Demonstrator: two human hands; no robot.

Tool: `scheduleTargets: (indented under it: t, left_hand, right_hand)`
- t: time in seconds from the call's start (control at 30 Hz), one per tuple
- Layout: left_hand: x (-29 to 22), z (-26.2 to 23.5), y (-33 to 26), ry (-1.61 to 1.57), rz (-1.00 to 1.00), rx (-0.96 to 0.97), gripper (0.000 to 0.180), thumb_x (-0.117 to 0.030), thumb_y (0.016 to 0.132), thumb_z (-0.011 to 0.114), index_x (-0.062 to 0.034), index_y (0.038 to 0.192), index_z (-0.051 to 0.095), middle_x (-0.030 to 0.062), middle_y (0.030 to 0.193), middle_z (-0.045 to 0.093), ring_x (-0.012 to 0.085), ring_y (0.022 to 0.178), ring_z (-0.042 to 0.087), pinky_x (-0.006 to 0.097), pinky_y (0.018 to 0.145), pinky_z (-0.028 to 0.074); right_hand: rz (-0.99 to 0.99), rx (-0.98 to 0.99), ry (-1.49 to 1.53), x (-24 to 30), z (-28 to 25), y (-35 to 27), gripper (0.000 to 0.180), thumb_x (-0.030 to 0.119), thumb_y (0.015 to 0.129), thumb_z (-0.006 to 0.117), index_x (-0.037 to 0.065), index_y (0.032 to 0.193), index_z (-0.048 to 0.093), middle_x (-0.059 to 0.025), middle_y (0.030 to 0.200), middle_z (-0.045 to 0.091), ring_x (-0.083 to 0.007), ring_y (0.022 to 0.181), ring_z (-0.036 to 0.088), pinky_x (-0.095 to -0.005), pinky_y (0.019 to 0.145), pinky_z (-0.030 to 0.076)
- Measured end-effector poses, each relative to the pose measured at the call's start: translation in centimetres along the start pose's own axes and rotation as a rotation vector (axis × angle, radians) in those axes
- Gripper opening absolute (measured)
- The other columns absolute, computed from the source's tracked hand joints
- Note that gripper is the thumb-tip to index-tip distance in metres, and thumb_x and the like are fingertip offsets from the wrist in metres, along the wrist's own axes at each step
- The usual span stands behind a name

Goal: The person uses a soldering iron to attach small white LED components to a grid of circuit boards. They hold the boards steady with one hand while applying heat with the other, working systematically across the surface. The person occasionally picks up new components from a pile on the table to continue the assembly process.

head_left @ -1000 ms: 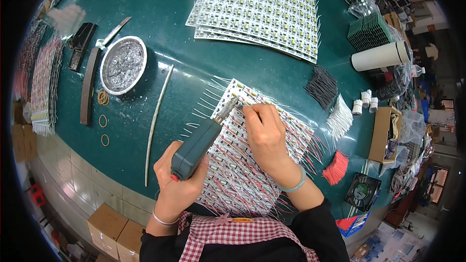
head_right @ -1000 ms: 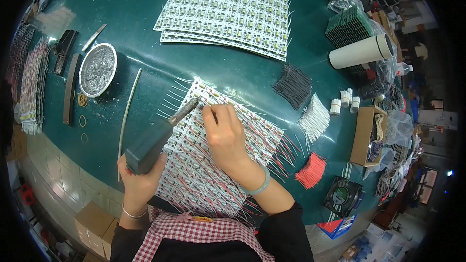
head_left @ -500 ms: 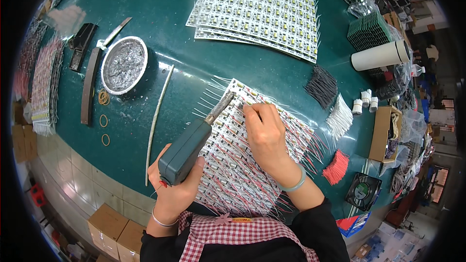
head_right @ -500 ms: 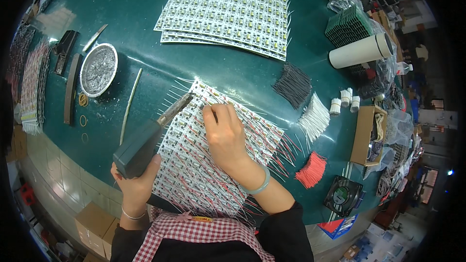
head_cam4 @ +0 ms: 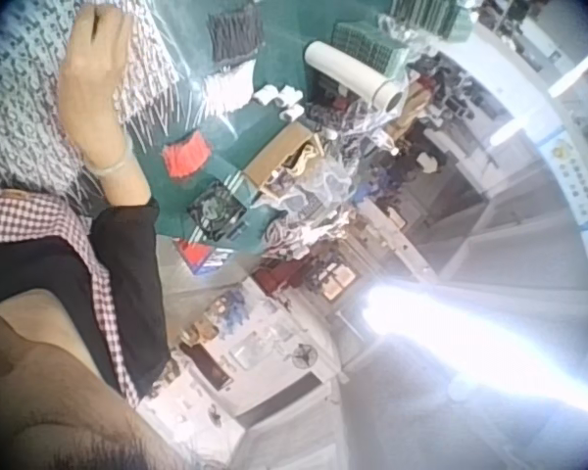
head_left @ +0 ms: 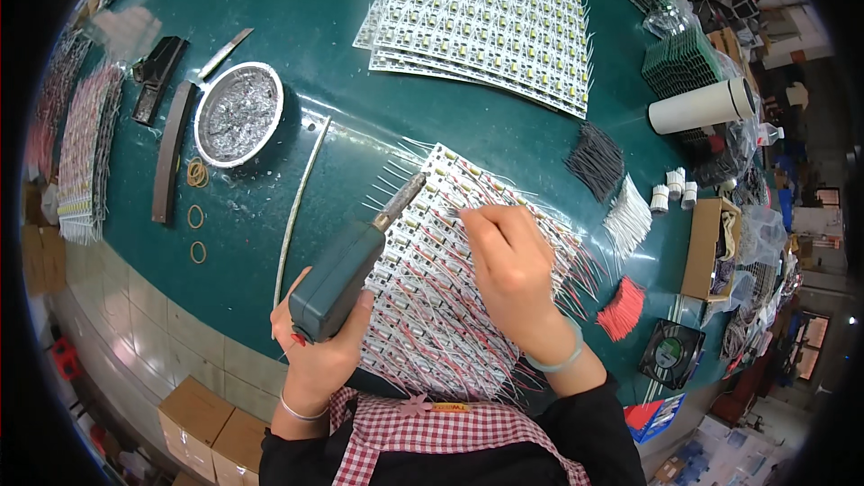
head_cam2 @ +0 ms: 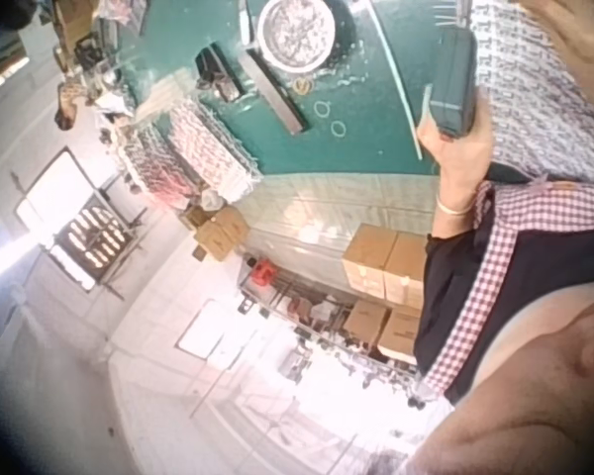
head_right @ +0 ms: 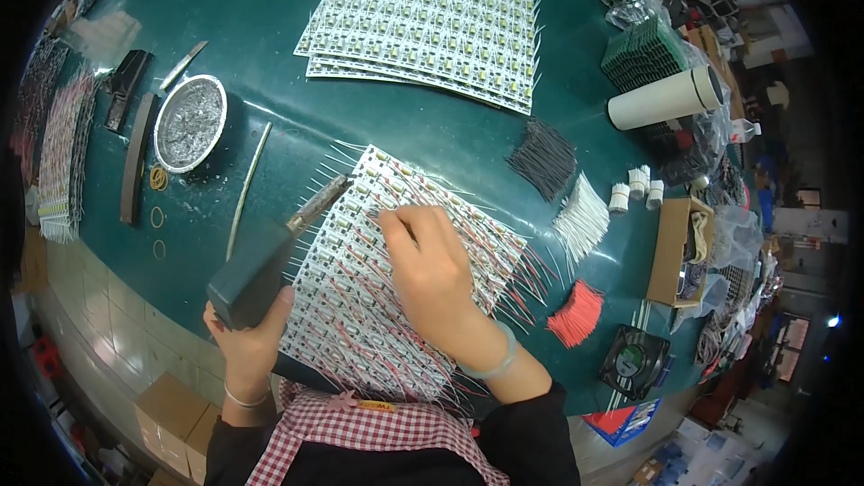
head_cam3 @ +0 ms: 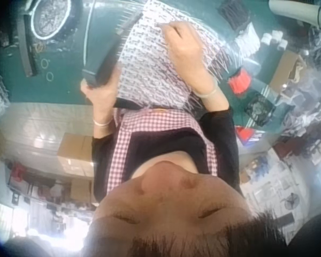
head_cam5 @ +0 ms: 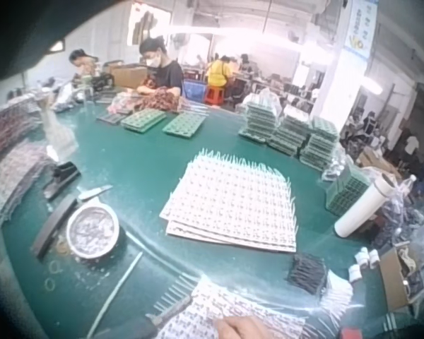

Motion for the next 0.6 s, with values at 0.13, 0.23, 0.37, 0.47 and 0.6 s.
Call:
scheduleTargets:
  t: [0.13, 0.23, 0.37, 0.47, 0.6]
  left_hand:
    - [-0.4, -0.3, -0.1, -0.021, -0.032, 0.024, 0.02, 0.003, 0.074, 0.076, 0.0062, 0.092, 0.068, 0.0094, 0.083, 0.067, 0.0129, 0.066, 0.063, 0.026, 0.058, 0.048]
    - [-0.1, -0.2, -0.3, -0.033, -0.068, 0.045, 0.019, 0.003, 0.075, 0.075, 0.0061, 0.093, 0.068, 0.0089, 0.083, 0.066, 0.0122, 0.067, 0.062, 0.025, 0.058, 0.047]
    - [0.1, 0.2, -0.4, -0.068, -0.114, 0.063, 0.019, 0.003, 0.076, 0.074, 0.0058, 0.093, 0.068, 0.0088, 0.083, 0.065, 0.0116, 0.068, 0.061, 0.025, 0.059, 0.047]
    - [0.1, 0.3, -0.3, -0.055, -0.123, 0.083, 0.017, 0.003, 0.076, 0.074, 0.0055, 0.092, 0.067, 0.0089, 0.082, 0.065, 0.0118, 0.067, 0.06, 0.025, 0.059, 0.046]
    - [0.1, 0.6, -0.3, -0.04, -0.085, 0.049, 0.016, 0.004, 0.075, 0.074, 0.005, 0.09, 0.067, 0.0092, 0.081, 0.064, 0.0131, 0.065, 0.059, 0.026, 0.058, 0.046]
  right_hand:
    - [0.011, 0.004, -0.011, -1.4, 2.7, -0.6, 0.033, -0.009, 0.069, 0.063, -0.004, 0.102, 0.063, -0.0145, 0.094, 0.059, -0.0301, 0.084, 0.058, -0.0383, 0.071, 0.05]
    - [0.017, 0.001, -0.029, -1.8, 3.4, -0.9, 0.033, -0.009, 0.069, 0.063, -0.004, 0.102, 0.063, -0.0146, 0.094, 0.059, -0.0304, 0.084, 0.059, -0.0387, 0.071, 0.05]
    - [0.014, 0.018, -0.043, -1.8, 3.7, -0.9, 0.035, -0.01, 0.068, 0.062, -0.004, 0.103, 0.064, -0.0147, 0.094, 0.059, -0.0305, 0.084, 0.059, -0.0386, 0.07, 0.05]
    - [0.019, 0.021, -0.04, -1.7, 3.7, -0.9, 0.035, -0.01, 0.068, 0.062, -0.004, 0.102, 0.064, -0.0144, 0.094, 0.059, -0.0304, 0.085, 0.059, -0.0385, 0.07, 0.05]
    - [0.012, 0.033, -0.039, -1.6, 3.6, -0.8, 0.034, -0.01, 0.069, 0.062, -0.004, 0.102, 0.064, -0.0137, 0.095, 0.059, -0.0301, 0.086, 0.059, -0.0383, 0.07, 0.051]
Point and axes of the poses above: each hand's wrist, its own y-axis towards the middle knuckle, its own z-axis out of the palm, x = y × z, the point moved 3 cm from there along y, towards the middle knuckle
